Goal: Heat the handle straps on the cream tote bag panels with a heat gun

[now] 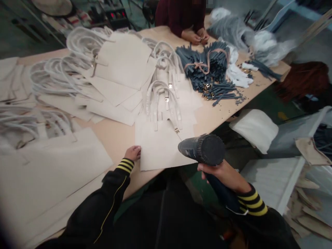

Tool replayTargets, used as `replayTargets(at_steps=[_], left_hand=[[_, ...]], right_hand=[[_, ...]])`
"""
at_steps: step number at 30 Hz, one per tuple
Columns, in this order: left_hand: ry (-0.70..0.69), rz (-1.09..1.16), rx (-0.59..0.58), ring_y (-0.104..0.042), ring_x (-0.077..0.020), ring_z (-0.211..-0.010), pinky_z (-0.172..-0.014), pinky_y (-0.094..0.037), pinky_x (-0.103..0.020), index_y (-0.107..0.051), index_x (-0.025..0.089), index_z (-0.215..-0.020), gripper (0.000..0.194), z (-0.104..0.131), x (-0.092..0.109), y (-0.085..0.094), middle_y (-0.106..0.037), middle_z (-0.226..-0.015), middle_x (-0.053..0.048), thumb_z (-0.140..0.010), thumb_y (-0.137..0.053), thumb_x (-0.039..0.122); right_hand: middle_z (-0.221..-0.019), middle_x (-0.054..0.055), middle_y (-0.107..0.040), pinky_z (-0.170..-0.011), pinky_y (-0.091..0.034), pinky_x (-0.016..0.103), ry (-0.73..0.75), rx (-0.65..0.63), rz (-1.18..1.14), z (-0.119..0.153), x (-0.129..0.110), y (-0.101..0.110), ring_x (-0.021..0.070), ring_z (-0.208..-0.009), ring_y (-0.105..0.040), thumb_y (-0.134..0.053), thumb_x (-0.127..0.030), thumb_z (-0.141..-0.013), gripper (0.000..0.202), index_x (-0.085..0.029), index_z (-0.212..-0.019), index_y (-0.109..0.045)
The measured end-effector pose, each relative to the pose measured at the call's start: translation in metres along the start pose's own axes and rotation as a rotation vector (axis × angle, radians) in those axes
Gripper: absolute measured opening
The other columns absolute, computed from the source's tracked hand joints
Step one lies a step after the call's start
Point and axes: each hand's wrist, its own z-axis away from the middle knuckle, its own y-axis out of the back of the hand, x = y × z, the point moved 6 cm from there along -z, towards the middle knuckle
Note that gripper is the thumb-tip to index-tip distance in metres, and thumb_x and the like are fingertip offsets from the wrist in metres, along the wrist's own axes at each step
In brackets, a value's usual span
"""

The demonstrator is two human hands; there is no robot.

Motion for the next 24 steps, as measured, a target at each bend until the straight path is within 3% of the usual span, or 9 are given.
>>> replayTargets(at_steps=[7, 11, 15, 19, 24], left_hand=[[0.018, 0.137, -0.074, -0.051, -0.0084, -0.044, -0.046, -0.046, -0.023, -0.047, 0.013, -0.072, 0.000, 0.000, 0.007, 0.002, -0.052, -0.055, 0.002, -0.072, -0.047, 0.013], [0.006, 0.114, -0.094, -0.050, -0.0065, -0.045, -0.047, -0.046, -0.021, -0.047, 0.012, -0.074, 0.002, 0.004, 0.011, 0.003, -0.053, -0.058, 0.001, -0.076, -0.046, 0.013], [0.014, 0.086, -0.105, -0.049, -0.0057, -0.045, -0.048, -0.045, -0.021, -0.047, 0.012, -0.076, 0.004, 0.004, 0.010, 0.002, -0.052, -0.057, 0.002, -0.076, -0.049, 0.015], [0.015, 0.090, -0.114, -0.047, -0.0066, -0.043, -0.046, -0.044, -0.021, -0.047, 0.013, -0.076, 0.004, 0.005, 0.012, 0.000, -0.048, -0.052, 0.004, -0.074, -0.048, 0.016], [0.020, -0.034, -0.072, -0.045, -0.0080, -0.044, -0.046, -0.043, -0.022, -0.052, 0.012, -0.077, 0.013, 0.001, 0.016, -0.001, -0.044, -0.048, 0.005, -0.070, -0.049, 0.022]], right_hand=[[-0.067, 0.005, -0.061, -0.063, -0.046, 0.028, 0.103, -0.429, -0.017, -0.008, -0.003, -0.104, 0.0159, -0.059, -0.055, -0.055, -0.045, -0.083, 0.035, -0.011, -0.088, -0.063], [-0.065, 0.004, -0.061, -0.060, -0.045, 0.027, 0.112, -0.465, -0.003, -0.014, -0.001, -0.125, 0.0158, -0.058, -0.055, -0.056, -0.044, -0.082, 0.032, -0.014, -0.084, -0.064], [-0.065, 0.004, -0.060, -0.060, -0.044, 0.028, 0.056, -0.412, -0.081, -0.007, 0.011, -0.114, 0.0162, -0.057, -0.054, -0.055, -0.047, -0.082, 0.034, -0.014, -0.084, -0.062], [-0.069, 0.005, -0.059, -0.059, -0.045, 0.029, 0.004, -0.348, -0.185, 0.012, 0.022, -0.086, 0.0169, -0.060, -0.054, -0.055, -0.045, -0.082, 0.033, -0.013, -0.091, -0.059], [-0.074, 0.006, -0.059, -0.059, -0.045, 0.031, -0.113, 0.041, -0.171, 0.052, 0.047, -0.017, 0.0180, -0.062, -0.054, -0.054, -0.046, -0.083, 0.034, -0.014, -0.096, -0.059]])
